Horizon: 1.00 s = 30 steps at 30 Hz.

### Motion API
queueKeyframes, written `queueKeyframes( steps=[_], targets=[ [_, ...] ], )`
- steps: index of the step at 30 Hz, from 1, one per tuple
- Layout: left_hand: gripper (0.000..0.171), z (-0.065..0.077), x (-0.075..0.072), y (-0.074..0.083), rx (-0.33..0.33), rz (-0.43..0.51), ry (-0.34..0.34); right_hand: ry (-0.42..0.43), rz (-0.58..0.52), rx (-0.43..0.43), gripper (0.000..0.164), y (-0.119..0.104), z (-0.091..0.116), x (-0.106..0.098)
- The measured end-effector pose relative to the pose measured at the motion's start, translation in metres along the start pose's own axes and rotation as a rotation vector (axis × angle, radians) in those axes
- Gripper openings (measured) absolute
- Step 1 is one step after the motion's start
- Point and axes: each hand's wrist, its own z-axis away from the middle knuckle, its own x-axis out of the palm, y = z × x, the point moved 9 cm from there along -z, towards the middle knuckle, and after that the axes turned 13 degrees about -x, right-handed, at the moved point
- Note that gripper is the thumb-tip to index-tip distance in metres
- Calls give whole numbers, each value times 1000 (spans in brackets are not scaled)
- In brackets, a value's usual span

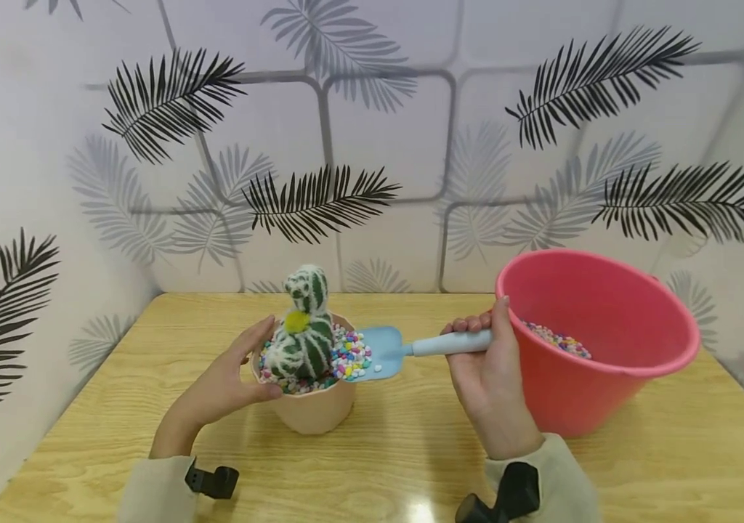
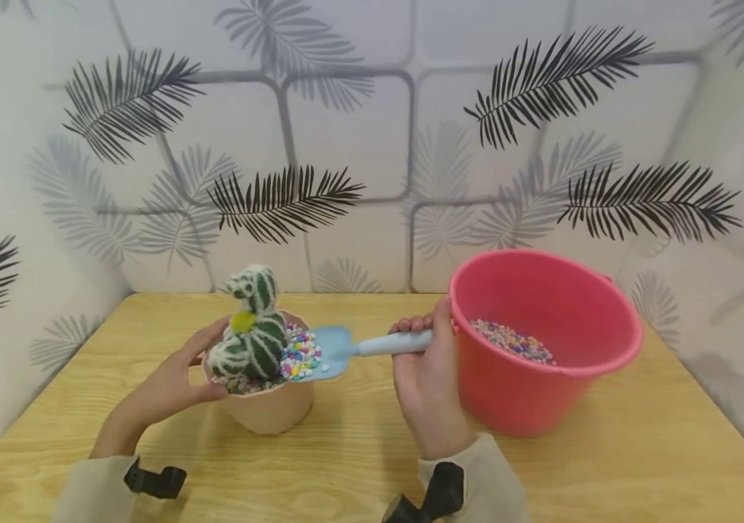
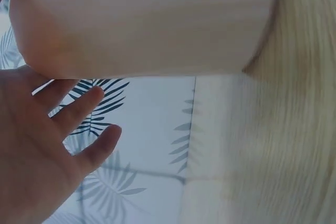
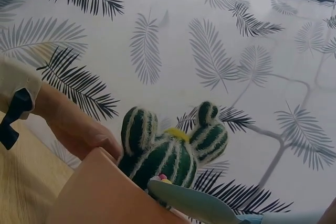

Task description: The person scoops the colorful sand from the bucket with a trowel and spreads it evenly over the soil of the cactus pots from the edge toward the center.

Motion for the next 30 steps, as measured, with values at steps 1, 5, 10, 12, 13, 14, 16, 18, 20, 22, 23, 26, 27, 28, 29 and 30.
queueKeyframes(
  steps=[1, 5, 10, 12, 13, 14, 16, 18, 20, 22, 23, 26, 27, 28, 29, 30],
  targets=[
    [96, 1, 0, 1, -14, -19, 5, 2, 4, -7, 43, 0, 0, 0],
    [97, 5, -3, 11, -71, -136, 45, 16, 10, -10, 43, 0, 0, -2],
    [102, 8, -2, 15, -146, -218, 72, 12, 5, -5, 42, 0, -1, -3],
    [103, 7, 0, 12, -148, -173, 68, 14, 0, -5, 42, 0, -1, -3],
    [103, 6, 1, 10, -144, -137, 64, 13, -2, -3, 41, 1, -1, -3],
    [103, 5, 2, 7, -140, -96, 62, 17, -2, 1, 41, 1, 0, -3],
    [102, 5, 4, -1, -129, -5, 42, 27, 2, 9, 40, 3, 0, -5],
    [102, 5, 7, -9, -129, 56, 22, 29, 10, 10, 37, 5, 1, -6],
    [102, 5, 9, -14, -131, 89, 5, 18, 27, 5, 35, 7, 1, -5],
    [103, 7, 9, -15, -134, 70, 6, -18, 41, -5, 33, 8, 1, -2],
    [103, 8, 8, -14, -140, 50, 11, -40, 51, -12, 32, 9, 1, 1],
    [106, 10, 5, -9, -170, -21, 20, -88, 82, -37, 33, 8, 1, 9],
    [108, 11, 5, -6, -183, -42, 20, -105, 96, -46, 33, 7, 1, 12],
    [109, 11, 4, -5, -198, -58, 16, -121, 104, -52, 33, 7, 1, 15],
    [110, 12, 4, -3, -214, -67, 10, -137, 117, -54, 33, 6, 1, 19],
    [111, 13, 3, -2, -224, -74, 7, -155, 134, -57, 33, 6, 1, 23]
  ],
)
